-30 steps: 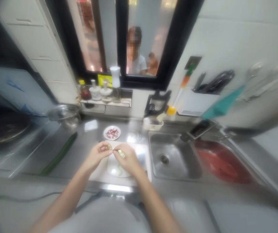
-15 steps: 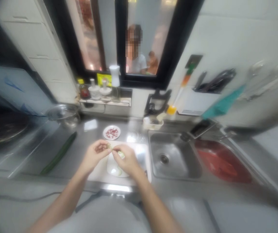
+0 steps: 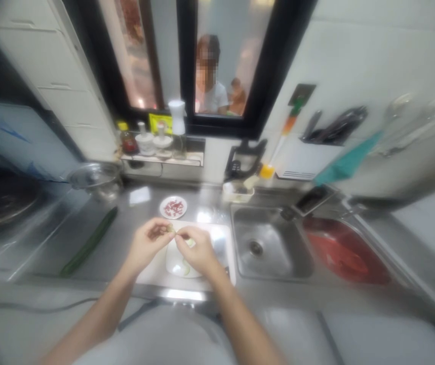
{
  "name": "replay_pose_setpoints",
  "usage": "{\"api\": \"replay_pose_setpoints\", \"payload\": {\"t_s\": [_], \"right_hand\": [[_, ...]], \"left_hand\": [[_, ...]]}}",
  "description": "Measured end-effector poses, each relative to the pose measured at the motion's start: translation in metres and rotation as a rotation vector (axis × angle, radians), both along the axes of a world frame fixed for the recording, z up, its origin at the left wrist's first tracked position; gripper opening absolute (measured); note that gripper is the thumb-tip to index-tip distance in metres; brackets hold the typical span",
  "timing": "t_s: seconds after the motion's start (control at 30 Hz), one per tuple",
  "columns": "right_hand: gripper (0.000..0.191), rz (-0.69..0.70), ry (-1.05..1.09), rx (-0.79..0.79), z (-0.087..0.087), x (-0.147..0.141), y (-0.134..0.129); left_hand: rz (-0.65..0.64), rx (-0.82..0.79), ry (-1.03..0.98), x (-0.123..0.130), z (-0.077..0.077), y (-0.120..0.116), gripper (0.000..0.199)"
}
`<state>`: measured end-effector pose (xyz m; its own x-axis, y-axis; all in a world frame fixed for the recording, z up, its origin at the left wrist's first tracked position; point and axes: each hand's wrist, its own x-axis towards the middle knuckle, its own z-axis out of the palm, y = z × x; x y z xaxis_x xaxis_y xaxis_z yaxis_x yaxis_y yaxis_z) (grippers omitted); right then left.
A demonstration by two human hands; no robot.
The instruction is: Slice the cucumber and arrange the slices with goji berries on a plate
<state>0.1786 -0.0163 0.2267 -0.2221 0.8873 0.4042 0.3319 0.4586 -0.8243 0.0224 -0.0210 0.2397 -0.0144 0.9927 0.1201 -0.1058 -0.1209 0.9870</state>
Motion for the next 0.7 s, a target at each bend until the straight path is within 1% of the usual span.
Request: {"api": "replay_pose_setpoints", "payload": {"t_s": [0.13,0.27,0.43,0.57,0.7], "right_hand": [[0.015,0.02,0.083,-0.132,-0.004,-0.001,0.003],[0.014,0.059,0.146,-0.231,-0.007,-0.001,0.005],[0.013,0.093,0.176,-0.342,-0.011,0.0,0.01],[0.016,0.094,0.137,-0.371,-0.021,0.004,0.016],[0.016,0.09,0.079,-0.345,-0.037,0.01,0.023]], "left_hand": [[0.006,-0.016,-0.026,0.001,-0.003,0.001,0.023],[0.002,-0.037,-0.04,0.001,-0.01,0.002,0.023],[0.006,-0.064,-0.05,0.003,-0.017,0.005,0.021],[0.028,-0.108,-0.076,0.005,-0.026,0.008,0.021],[0.025,-0.137,-0.083,0.005,-0.043,0.012,0.023]]}}
